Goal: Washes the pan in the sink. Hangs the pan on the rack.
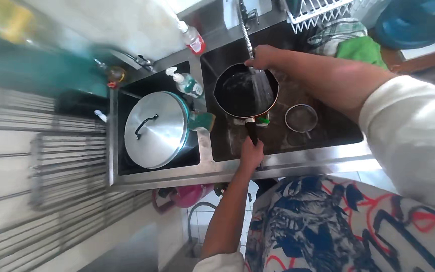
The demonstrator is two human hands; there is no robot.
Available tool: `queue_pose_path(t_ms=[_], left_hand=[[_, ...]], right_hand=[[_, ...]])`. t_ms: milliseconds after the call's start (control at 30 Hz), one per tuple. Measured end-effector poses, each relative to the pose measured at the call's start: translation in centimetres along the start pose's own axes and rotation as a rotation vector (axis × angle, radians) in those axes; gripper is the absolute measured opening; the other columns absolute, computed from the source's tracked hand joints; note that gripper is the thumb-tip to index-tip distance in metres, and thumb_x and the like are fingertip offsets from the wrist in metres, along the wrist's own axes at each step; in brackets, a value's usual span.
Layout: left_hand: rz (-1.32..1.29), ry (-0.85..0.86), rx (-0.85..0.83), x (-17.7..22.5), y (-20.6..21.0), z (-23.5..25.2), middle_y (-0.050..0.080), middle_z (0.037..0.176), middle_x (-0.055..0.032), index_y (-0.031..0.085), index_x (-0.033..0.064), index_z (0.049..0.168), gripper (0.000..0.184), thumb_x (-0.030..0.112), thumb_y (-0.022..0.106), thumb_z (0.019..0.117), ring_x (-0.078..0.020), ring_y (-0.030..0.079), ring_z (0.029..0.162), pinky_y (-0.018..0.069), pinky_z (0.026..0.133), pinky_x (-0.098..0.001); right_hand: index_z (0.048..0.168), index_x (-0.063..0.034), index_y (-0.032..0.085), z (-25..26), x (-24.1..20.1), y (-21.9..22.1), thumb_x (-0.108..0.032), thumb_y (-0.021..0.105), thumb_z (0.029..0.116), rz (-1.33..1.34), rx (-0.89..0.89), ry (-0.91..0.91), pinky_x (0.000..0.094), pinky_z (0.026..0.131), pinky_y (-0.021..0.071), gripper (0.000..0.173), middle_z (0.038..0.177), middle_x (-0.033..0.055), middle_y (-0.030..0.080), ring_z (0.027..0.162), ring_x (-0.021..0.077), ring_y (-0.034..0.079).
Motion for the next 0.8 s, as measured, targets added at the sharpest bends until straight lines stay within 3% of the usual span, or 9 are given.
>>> queue_pose_path(t_ms=[100,300,467,567,800], left_hand=[[0.075,-0.004,0.008,-0.2,-0.2,1.0,0.059,0.077,-0.0087,0.050,-0.0038,0.129,0.030,0.018,0.047,0.1085,-0.0159,0.061,0.061,0.0568,0.062,-0.0329],[-0.031,0.021,-0.005,0.3,-0.1,1.3,0.054,0.071,-0.0047,0.051,-0.0055,0.123,0.025,0.015,0.047,0.1088,-0.0114,0.058,0.055,0.0544,0.056,-0.0272],[-0.060,0.037,-0.022,0.2,-0.2,1.1,0.052,0.067,-0.0029,0.051,-0.0052,0.120,0.022,0.014,0.048,0.1081,-0.0105,0.056,0.052,0.0537,0.053,-0.0262],[-0.069,0.027,-0.051,0.1,-0.5,0.7,0.052,0.067,-0.0024,0.052,-0.0041,0.119,0.021,0.014,0.048,0.1084,-0.0099,0.056,0.053,0.0535,0.054,-0.0254],[-0.164,0.021,-0.148,0.2,-0.8,-0.4,0.048,0.066,0.0007,0.052,-0.0024,0.114,0.014,0.010,0.048,0.1078,-0.0073,0.052,0.050,0.0499,0.050,-0.0219]], right_hand=[[0.116,0.0049,0.067,-0.7,-0.3,0.4,-0.051,0.060,0.1014,0.059,0.010,0.030,0.0667,0.097,0.0480,0.058,0.119,0.0265,0.067,0.116,0.0426,0.064],[0.118,0.0043,0.066,-2.6,-5.0,1.1,-0.049,0.057,0.1038,0.235,0.045,0.016,0.0612,0.097,0.0504,0.056,0.120,0.0240,0.067,0.115,0.0381,0.065],[0.111,0.0031,0.067,-2.1,-2.3,0.7,-0.048,0.058,0.1030,0.112,0.033,0.020,0.0642,0.092,0.0513,0.052,0.113,0.0243,0.068,0.111,0.0403,0.067],[0.117,0.0018,0.067,-1.4,-0.2,0.9,-0.048,0.061,0.1006,0.118,0.057,0.036,0.0654,0.092,0.0512,0.053,0.114,0.0242,0.068,0.111,0.0411,0.067],[0.115,0.0015,0.066,-2.4,-4.0,1.9,-0.050,0.059,0.1017,0.309,0.097,0.040,0.0619,0.090,0.0521,0.054,0.112,0.0223,0.069,0.109,0.0385,0.067]])
Point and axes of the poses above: each hand's wrist, its own z-axis towards the middle knuckle, its own y-axis out of the palm, x = y × z, the point moved 6 cm from there along z, towards the middle knuckle
